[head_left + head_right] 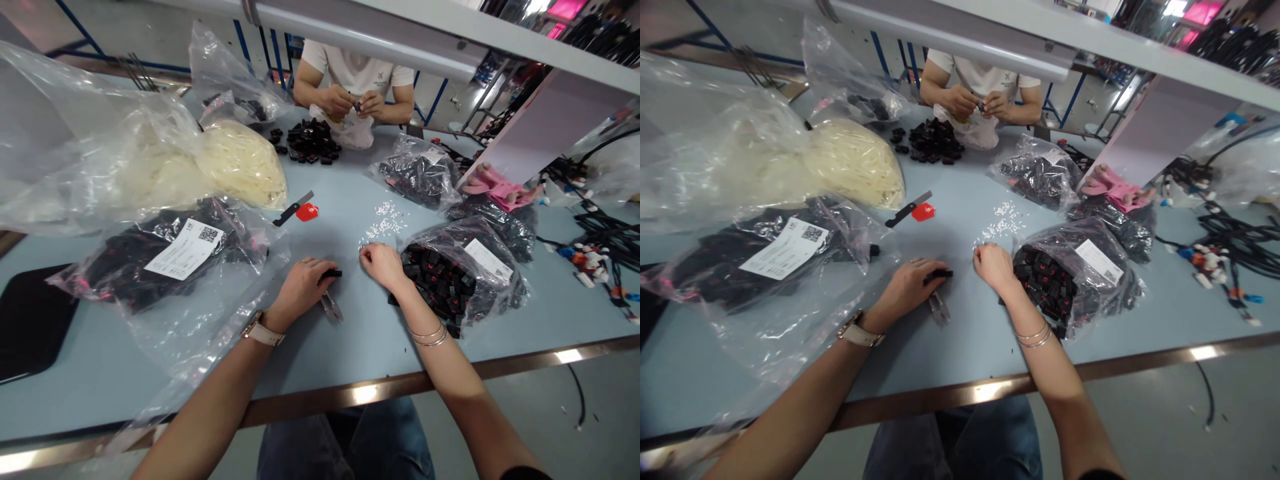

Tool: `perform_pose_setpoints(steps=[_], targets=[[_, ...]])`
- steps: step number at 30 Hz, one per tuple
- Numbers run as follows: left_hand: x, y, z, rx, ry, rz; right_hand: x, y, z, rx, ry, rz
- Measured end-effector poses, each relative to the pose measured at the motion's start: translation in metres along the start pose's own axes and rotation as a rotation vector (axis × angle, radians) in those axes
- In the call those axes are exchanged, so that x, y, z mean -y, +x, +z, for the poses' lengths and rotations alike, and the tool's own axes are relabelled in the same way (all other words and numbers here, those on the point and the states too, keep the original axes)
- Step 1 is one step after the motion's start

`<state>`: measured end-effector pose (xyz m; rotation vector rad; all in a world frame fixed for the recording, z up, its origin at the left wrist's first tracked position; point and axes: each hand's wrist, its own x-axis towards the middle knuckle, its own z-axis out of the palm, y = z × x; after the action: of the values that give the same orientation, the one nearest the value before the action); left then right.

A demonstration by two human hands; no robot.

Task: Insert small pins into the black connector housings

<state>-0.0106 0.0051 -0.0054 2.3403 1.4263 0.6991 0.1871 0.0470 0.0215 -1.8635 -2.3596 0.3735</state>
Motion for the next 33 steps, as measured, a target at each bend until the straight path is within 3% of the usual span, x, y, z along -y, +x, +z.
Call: perform_pose_setpoints(steps=[5, 8, 12, 15, 22, 33], targets=[[0.002, -0.001, 0.002, -0.029, -0.025, -0.052, -0.001, 0.000, 0.001, -0.046, 0.076, 0.051], [0.002, 0.000, 0.003, -0.021, -0.033, -0.052, -0.002, 0.000, 0.004, -0.057, 0.307, 0.030], [0.001, 0.001, 0.001, -0.031, -0.042, -0.055, 0.004, -0.001, 0.011, 0.058, 0.744, -0.026], [0.001, 0.001, 0.000, -0.032, -0.039, -0.048, 0.012, -0.003, 0.015, 0.160, 0.920, -0.120], [0.003, 0.000, 0.000, -0.021, -0.012, -0.065, 0.018, -0.003, 0.024, 0.101, 0.806, -0.238], [0.004, 0.000, 0.000, -0.019, -0.043, -0.076, 0.024, -0.004, 0.027, 0.084, 0.736, -0.236]])
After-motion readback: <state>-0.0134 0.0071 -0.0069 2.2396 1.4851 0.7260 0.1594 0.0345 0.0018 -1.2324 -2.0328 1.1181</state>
